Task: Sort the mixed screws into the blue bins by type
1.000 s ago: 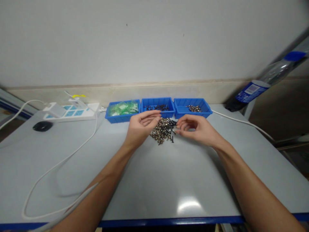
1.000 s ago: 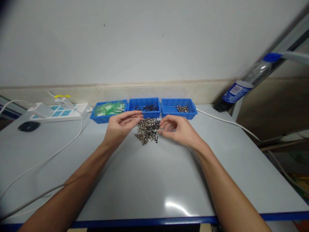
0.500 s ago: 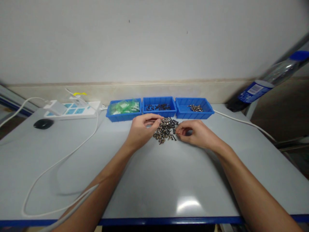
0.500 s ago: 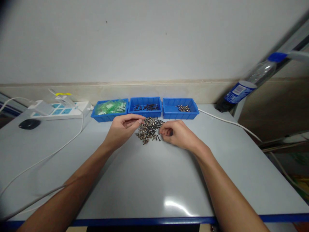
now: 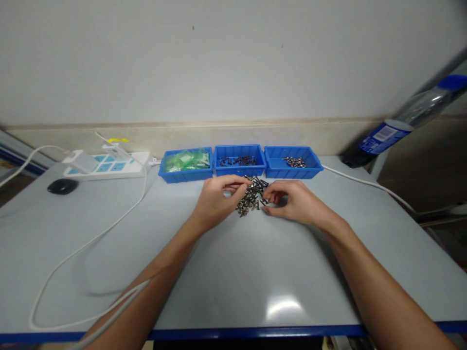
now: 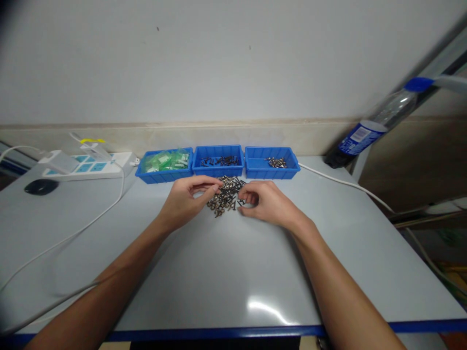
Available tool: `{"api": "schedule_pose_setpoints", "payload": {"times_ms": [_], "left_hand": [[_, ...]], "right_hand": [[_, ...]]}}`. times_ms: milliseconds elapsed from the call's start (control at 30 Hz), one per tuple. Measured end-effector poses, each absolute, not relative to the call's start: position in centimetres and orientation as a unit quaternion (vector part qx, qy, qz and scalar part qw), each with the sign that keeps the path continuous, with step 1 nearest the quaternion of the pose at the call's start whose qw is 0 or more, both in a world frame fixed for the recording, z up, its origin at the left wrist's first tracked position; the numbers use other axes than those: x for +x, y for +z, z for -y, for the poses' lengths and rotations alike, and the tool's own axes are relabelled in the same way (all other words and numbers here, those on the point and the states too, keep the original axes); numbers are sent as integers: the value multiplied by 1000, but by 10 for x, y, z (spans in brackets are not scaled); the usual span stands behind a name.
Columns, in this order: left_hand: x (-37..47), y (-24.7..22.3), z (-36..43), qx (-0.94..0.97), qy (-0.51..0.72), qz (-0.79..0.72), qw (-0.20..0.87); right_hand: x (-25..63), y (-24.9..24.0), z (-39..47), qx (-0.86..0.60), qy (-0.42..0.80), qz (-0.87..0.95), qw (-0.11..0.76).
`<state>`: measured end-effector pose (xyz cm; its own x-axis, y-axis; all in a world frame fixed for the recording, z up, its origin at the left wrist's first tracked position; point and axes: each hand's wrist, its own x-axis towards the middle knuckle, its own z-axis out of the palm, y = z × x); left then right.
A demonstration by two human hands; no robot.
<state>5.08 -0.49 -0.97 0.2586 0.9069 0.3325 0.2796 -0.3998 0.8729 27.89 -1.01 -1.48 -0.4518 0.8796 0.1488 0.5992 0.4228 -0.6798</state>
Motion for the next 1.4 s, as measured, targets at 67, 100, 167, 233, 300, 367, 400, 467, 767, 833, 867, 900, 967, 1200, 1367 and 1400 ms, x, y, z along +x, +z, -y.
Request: {"api": "schedule_pose_setpoints", "payload": {"times_ms": [67,100,167,233,300,367,400,467,767,833,867,900,967,1200,1367,1400], "left_hand": [[50,-10,5,716,443,-414,347],[50,-10,5,718,444,-411,344],[50,-10,5,722,446,-407,339],[50,-9,5,725,446,-406,333],[50,-8,6,728,445,-407,327],[50,-8,7,732,441,-408,320],[51,-7,7,735,439,-409,317],[52,-7,8,739,435,-406,315],[54,-7,10,736,410,-371,390],[55,-6,11,722,407,-373,418],[55,-6,11,711,406,-375,436],[56,-6,11,698,406,-376,455],[57,-7,11,669,407,-375,495],[61,-10,9,591,437,-372,566],[58,-10,-1,554,512,-410,513],[57,-11,-4,544,532,-416,499]], "right_hand": [[278,-16,10,-456,279,809,246],[278,-16,9,-458,285,805,245],[279,-16,9,-467,302,794,245],[281,-17,8,-475,324,779,248],[284,-17,8,-480,347,763,259],[286,-18,8,-483,369,746,273],[287,-18,8,-484,380,737,281],[287,-17,8,-480,410,714,304],[274,-5,11,-432,507,594,452],[274,-6,11,-449,493,583,464],[273,-6,11,-456,487,578,469],[272,-7,10,-462,483,575,472],[270,-9,11,-463,483,572,474],[265,-6,14,-450,506,597,431],[286,-4,10,-493,419,684,337],[292,-3,10,-515,367,714,300]]}}
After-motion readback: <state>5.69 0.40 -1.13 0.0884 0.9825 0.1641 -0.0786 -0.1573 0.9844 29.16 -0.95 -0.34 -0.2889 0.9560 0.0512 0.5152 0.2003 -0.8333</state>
